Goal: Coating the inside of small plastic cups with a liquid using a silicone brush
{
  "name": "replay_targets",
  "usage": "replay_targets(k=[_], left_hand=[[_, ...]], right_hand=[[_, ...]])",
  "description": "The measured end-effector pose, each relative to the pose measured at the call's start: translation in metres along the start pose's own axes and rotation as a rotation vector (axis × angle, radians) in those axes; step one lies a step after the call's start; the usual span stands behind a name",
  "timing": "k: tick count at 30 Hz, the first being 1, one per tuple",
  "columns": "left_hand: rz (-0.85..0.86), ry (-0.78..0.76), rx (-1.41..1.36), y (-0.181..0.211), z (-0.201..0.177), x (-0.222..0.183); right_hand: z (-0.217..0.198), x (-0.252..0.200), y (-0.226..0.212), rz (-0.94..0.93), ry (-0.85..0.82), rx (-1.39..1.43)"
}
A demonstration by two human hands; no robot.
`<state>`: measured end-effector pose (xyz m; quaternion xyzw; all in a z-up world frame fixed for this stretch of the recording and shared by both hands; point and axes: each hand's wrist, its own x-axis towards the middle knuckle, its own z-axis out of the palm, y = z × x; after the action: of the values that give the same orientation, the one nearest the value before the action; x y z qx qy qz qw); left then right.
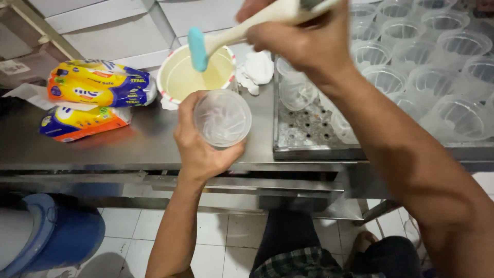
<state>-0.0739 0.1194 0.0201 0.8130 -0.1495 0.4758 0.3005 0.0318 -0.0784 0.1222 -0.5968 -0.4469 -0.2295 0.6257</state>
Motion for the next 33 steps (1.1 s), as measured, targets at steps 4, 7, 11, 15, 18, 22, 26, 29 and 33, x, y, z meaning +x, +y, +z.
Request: replay_targets(k=[4, 7, 11, 15, 18, 22, 26, 29, 33], left_hand=[[0.01, -0.053, -0.002, 0.002, 0.002, -0.003], [0.084, -0.065, -0.035, 0.002, 0.004, -0.007], [0.197, -0.081, -0.095, -0.001, 0.012, -0.021], [0.261, -0.028, -0.071, 0.014, 0.021, -0.024], [0.272, -0.055, -0.145, 0.013, 0.021, -0.026], [0.232, -0.069, -0.138, 0.009, 0.021, -0.021], [0.196, 0.0, -0.087, 0.0, 0.018, -0.015], [0.11, 0.023, -0.03, 0.001, 0.013, -0.004], [0.085, 0.029, 0.031, -0.009, 0.017, 0.003]], right_hand=[[-0.016, 0.002, 0.007, -0.101, 0.083, 0.204], [-0.025, 0.003, 0.007, -0.098, 0.063, 0.247], [-0.017, 0.002, -0.004, 0.01, -0.061, 0.091], [0.008, -0.005, 0.022, -0.006, -0.288, 0.008], [0.027, -0.01, 0.043, 0.133, -0.395, -0.128], [0.027, -0.002, 0.034, 0.293, -0.351, 0.143], [0.009, 0.007, 0.023, 0.112, -0.162, 0.304], [-0.009, 0.007, 0.021, 0.064, -0.033, 0.274], [-0.026, 0.006, 0.039, 0.076, 0.102, 0.315]])
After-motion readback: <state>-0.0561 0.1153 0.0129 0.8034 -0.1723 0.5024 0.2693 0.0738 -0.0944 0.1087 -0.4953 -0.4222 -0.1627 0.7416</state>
